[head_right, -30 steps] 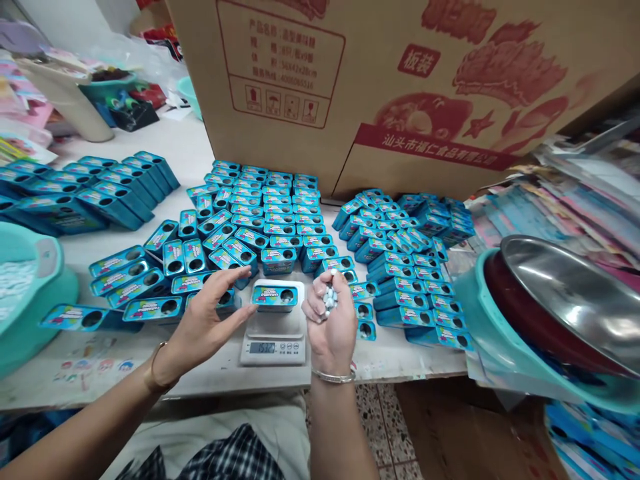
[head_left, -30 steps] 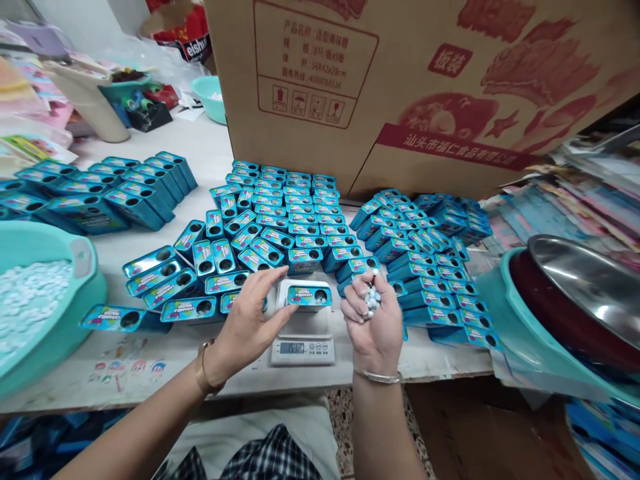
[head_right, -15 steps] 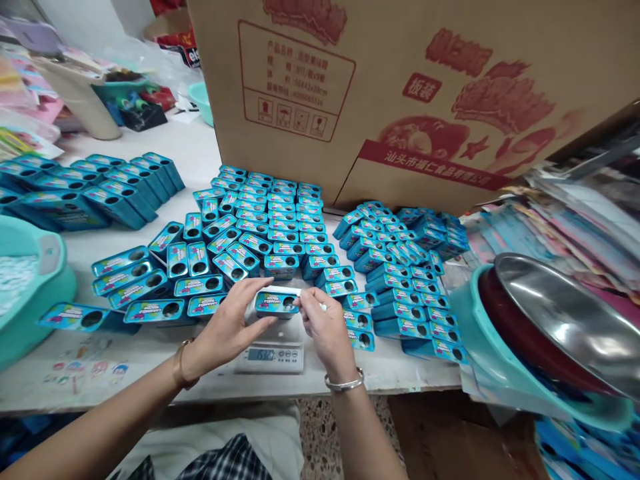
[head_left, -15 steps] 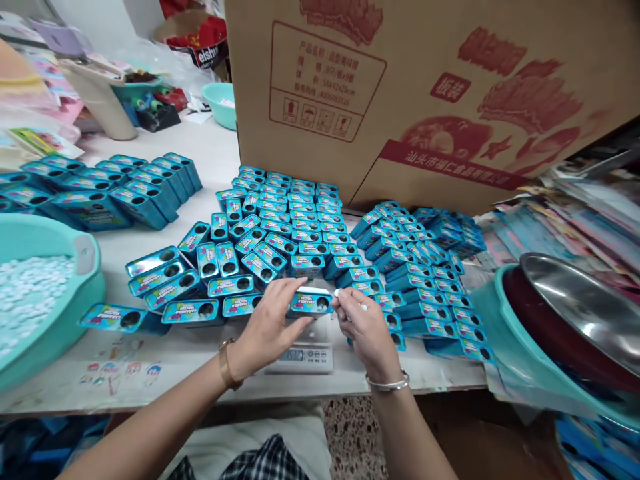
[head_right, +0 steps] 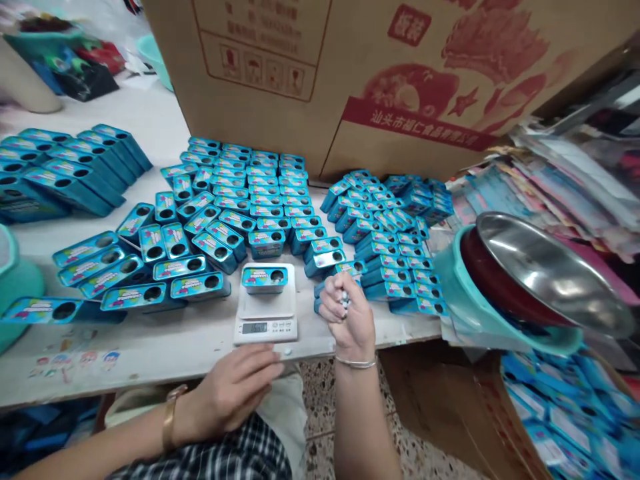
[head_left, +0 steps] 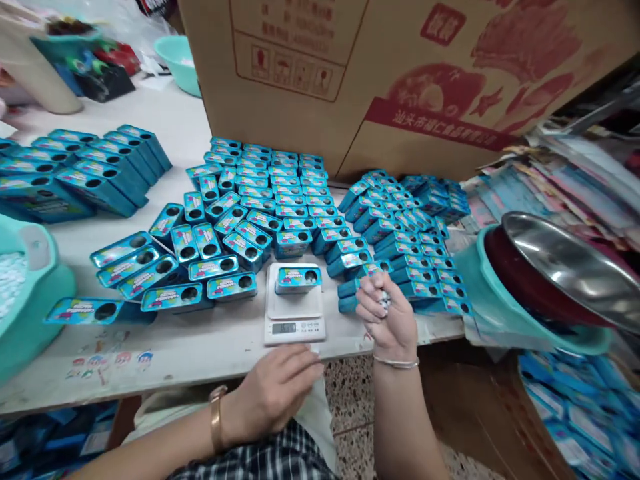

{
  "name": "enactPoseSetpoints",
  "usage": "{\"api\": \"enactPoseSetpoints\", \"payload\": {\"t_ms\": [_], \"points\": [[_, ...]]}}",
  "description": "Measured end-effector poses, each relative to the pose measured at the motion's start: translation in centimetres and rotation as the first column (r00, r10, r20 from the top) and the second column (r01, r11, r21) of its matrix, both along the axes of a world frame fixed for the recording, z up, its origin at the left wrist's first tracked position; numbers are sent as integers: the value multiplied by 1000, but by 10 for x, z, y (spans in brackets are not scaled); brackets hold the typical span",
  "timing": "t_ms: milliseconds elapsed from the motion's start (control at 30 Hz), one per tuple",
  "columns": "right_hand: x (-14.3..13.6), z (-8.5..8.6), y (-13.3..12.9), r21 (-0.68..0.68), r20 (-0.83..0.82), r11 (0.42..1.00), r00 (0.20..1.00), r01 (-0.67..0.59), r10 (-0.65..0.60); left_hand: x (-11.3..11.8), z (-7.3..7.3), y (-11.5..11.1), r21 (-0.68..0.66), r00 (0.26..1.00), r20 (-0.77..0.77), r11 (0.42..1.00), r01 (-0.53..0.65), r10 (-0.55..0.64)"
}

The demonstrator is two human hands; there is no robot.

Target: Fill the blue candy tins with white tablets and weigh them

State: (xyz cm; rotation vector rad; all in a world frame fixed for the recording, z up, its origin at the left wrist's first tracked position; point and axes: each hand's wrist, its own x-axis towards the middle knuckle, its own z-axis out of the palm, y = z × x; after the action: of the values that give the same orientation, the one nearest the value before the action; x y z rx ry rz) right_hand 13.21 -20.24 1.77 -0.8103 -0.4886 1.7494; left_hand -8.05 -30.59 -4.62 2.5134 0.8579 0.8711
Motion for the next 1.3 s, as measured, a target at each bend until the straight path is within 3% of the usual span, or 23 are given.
{"api": "enactPoseSetpoints", "payload": {"t_ms": [33, 100, 200, 267, 400, 567, 800, 867, 967, 1133, 1233, 1300], "points": [[7, 0, -5, -13, -82, 1000, 996, 29, -30, 10, -10, -8, -21, 993, -82, 996, 85, -86], [19, -2, -15, -28, -188, 996, 978, 85, -89, 32, -29, -18, -62, 963, -230, 989, 132, -143], [32, -4, -31, -36, -259, 990, 956, 133, -138, 52, -51, -24, -65, 928, -369, 997, 36, -58], [37, -5, -38, -33, -276, 989, 950, 141, -145, 52, -58, -23, -54, 910, -414, 999, -8, -15], [39, -10, -42, -22, -315, 991, 940, 133, -133, 37, -54, -18, -60, 909, -415, 998, 10, -34], [25, -19, -36, -67, -413, 997, 908, 46, -69, 29, -45, -11, -162, 939, -331, 986, 47, -99], [2, -18, -26, -160, -542, 987, 836, -1, -87, 28, -58, -11, -197, 981, -193, 980, -27, -12], [-3, -16, -22, -189, -545, 982, 830, 15, -118, 23, -52, -13, -218, 995, -98, 975, -44, 23], [-11, -13, -12, -240, -529, 969, 830, 55, -178, 11, -20, -5, -149, 992, 112, 988, -43, 60], [-28, -2, 8, -283, -520, 953, 817, 110, -249, 3, 48, 55, 67, 922, 316, 964, -257, 224], [-35, 5, 16, -285, -541, 954, 805, 95, -242, 8, 63, 92, 41, 929, 241, 953, -300, 282], [-36, 8, 19, -289, -544, 953, 803, 92, -243, 6, 67, 104, -38, 930, 199, 951, -308, 310]]}}
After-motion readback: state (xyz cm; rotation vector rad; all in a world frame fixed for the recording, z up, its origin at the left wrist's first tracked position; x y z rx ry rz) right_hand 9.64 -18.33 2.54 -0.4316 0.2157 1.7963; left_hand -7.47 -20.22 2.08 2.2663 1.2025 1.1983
